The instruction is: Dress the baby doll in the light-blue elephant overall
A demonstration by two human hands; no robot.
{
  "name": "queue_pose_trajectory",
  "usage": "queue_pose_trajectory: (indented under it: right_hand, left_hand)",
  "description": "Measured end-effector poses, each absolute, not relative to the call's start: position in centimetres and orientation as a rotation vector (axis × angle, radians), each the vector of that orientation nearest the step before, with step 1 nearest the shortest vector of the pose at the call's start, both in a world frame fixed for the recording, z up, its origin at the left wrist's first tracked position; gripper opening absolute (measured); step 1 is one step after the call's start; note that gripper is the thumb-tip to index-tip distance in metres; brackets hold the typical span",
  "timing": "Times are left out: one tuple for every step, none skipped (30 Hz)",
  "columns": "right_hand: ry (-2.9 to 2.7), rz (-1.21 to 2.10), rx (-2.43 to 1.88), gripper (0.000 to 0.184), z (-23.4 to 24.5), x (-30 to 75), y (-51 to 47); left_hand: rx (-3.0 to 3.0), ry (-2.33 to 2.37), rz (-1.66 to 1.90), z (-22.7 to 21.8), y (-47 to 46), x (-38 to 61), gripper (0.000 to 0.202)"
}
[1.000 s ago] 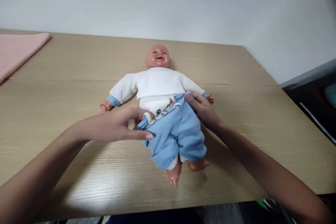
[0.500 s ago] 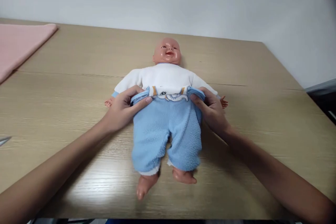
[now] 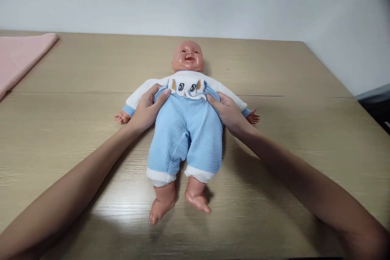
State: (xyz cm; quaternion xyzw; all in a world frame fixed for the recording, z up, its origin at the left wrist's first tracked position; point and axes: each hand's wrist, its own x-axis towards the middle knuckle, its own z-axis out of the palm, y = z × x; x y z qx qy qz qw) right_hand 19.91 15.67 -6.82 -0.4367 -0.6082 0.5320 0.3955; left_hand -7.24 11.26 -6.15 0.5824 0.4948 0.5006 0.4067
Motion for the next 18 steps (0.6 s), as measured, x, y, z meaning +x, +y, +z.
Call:
queue_pose_trajectory:
  right_hand:
    - [-1.544, 1.378, -1.098, 0.052, -6.7, 20.2, 15.7]
    - [-1.549, 1.401, -1.081, 0.048, -6.5, 20.7, 15.7]
    - [-1.561, 1.42, -1.059, 0.043, -6.1, 21.3, 15.7]
    - [-1.588, 1.438, -1.036, 0.036, -5.7, 22.1, 15.8]
    - [-1.633, 1.456, -1.012, 0.029, -5.3, 22.9, 15.9]
    - [-1.704, 1.483, -0.985, 0.025, -4.8, 23.9, 16.1]
    - [-1.8, 1.523, -0.949, 0.025, -4.4, 24.8, 16.3]
    - [-1.918, 1.573, -0.906, 0.028, -4.0, 25.7, 16.6]
    - [-2.043, 1.623, -0.865, 0.033, -3.6, 26.5, 16.8]
    - [-2.153, 1.661, -0.841, 0.039, -3.4, 27.2, 17.0]
    - [-2.243, 1.688, -0.835, 0.044, -3.3, 27.6, 17.0]
    - [-2.299, 1.694, -0.847, 0.046, -3.4, 27.9, 17.0]
    - [-2.316, 1.678, -0.868, 0.045, -3.6, 27.9, 16.9]
    - [-2.294, 1.648, -0.888, 0.042, -3.9, 27.8, 16.6]
    - [-2.223, 1.619, -0.902, 0.039, -4.4, 27.5, 16.1]
    - [-2.118, 1.591, -0.912, 0.037, -5.0, 27.2, 15.6]
    - [-1.995, 1.565, -0.924, 0.038, -5.6, 26.8, 14.9]
    - [-1.865, 1.55, -0.94, 0.04, -6.2, 26.3, 14.1]
  left_hand:
    - [1.478, 1.229, 1.237, -6.1, 11.3, -7.8, 0.047]
    - [1.49, 1.198, 1.198, -6.1, 11.3, -8.6, 0.048]
    - [1.502, 1.152, 1.136, -6.0, 11.3, -9.5, 0.048]
    - [1.514, 1.093, 1.058, -5.9, 11.2, -10.6, 0.047]
    - [1.524, 1.029, 0.97, -5.8, 11.3, -11.7, 0.045]
    - [1.538, 0.973, 0.884, -5.7, 11.3, -12.8, 0.043]
    - [1.559, 0.927, 0.806, -5.7, 11.4, -13.7, 0.042]
    - [1.589, 0.894, 0.741, -5.6, 11.5, -14.4, 0.04]
    - [1.63, 0.875, 0.696, -5.5, 11.6, -14.9, 0.04]
    - [1.683, 0.867, 0.667, -5.5, 11.7, -15.1, 0.042]
    - [1.741, 0.865, 0.65, -5.4, 11.7, -15.1, 0.045]
    - [1.793, 0.87, 0.655, -5.5, 11.6, -14.9, 0.047]
    - [1.831, 0.878, 0.676, -5.5, 11.4, -14.6, 0.047]
    - [1.844, 0.887, 0.709, -5.6, 11.1, -14.3, 0.043]
    - [1.826, 0.898, 0.754, -5.8, 10.7, -13.8, 0.035]
    - [1.778, 0.914, 0.809, -6.0, 10.2, -13.4, 0.028]
    - [1.706, 0.936, 0.865, -6.2, 9.5, -12.9, 0.024]
    - [1.612, 0.963, 0.927, -6.4, 8.7, -12.3, 0.023]
